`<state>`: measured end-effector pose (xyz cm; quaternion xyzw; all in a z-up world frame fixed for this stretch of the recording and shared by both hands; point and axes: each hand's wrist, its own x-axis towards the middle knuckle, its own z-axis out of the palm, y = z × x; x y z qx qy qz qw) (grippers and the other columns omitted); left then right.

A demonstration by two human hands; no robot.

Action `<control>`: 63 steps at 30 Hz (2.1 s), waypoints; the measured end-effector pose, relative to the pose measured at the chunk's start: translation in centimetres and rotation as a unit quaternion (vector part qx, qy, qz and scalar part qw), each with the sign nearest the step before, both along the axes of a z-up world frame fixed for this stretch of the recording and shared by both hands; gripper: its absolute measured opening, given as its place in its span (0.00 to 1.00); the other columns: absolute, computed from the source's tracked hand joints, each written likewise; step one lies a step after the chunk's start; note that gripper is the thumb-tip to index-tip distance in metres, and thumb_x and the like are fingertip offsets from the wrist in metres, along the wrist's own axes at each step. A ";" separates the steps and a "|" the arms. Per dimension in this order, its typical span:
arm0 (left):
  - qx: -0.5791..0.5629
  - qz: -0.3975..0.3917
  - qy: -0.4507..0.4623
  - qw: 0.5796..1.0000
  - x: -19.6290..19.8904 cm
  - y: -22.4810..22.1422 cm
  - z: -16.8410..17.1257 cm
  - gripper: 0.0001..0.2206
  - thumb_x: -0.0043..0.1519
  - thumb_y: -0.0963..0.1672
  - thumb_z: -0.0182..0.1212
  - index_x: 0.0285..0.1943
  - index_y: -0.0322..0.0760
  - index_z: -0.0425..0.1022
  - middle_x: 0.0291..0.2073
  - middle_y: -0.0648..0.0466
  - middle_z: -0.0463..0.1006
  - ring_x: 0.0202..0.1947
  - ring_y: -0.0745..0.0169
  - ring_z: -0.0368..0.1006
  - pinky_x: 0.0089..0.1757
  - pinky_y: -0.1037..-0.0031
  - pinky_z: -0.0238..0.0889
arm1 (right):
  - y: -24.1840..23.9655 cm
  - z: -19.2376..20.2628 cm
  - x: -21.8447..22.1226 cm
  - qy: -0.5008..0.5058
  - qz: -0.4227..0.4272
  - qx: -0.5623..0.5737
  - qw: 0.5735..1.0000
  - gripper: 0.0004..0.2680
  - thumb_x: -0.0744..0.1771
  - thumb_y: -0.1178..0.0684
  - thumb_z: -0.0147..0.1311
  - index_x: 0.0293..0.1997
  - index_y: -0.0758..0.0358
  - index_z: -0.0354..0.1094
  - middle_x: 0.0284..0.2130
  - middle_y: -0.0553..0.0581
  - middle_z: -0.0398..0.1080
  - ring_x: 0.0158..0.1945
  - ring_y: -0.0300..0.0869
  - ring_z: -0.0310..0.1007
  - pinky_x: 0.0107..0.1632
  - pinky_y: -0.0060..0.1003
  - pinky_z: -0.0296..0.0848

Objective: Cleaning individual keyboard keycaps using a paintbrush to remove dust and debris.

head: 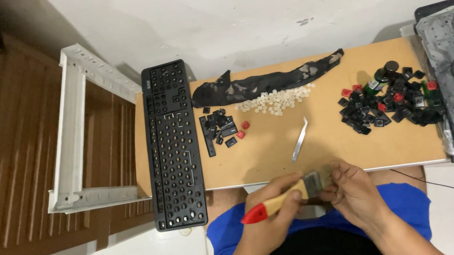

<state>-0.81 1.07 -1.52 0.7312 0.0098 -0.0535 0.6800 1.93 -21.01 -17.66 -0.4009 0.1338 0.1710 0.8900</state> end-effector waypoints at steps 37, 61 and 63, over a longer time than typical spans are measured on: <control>0.136 0.019 0.092 0.986 -5.0 2.1 -8.7 0.14 0.56 0.50 0.65 0.45 0.50 0.92 0.38 0.62 0.95 0.39 0.74 0.88 0.43 0.86 0.73 | -5.7 2.4 -2.5 -0.157 0.071 -0.376 0.911 0.13 0.70 0.50 0.49 0.29 0.65 0.71 0.14 0.52 0.69 0.20 0.35 0.65 0.27 0.29 0.64; 0.281 -0.075 0.269 0.918 -2.6 -1.2 -7.0 0.15 0.55 0.55 0.61 0.47 0.68 0.90 0.37 0.71 0.93 0.39 0.79 0.86 0.43 0.88 0.71 | -24.4 0.6 -8.9 0.072 -0.460 -0.200 0.862 0.09 0.72 0.51 0.51 0.49 0.69 0.70 0.34 0.60 0.78 0.30 0.44 0.79 0.30 0.25 0.80; 0.268 -0.074 0.251 0.927 -2.7 -0.9 -6.8 0.15 0.55 0.55 0.61 0.47 0.66 0.90 0.37 0.70 0.93 0.39 0.79 0.86 0.43 0.88 0.72 | -24.8 1.3 -8.9 0.087 -0.468 -0.197 0.857 0.10 0.71 0.50 0.54 0.52 0.66 0.68 0.36 0.59 0.77 0.31 0.44 0.79 0.29 0.23 0.77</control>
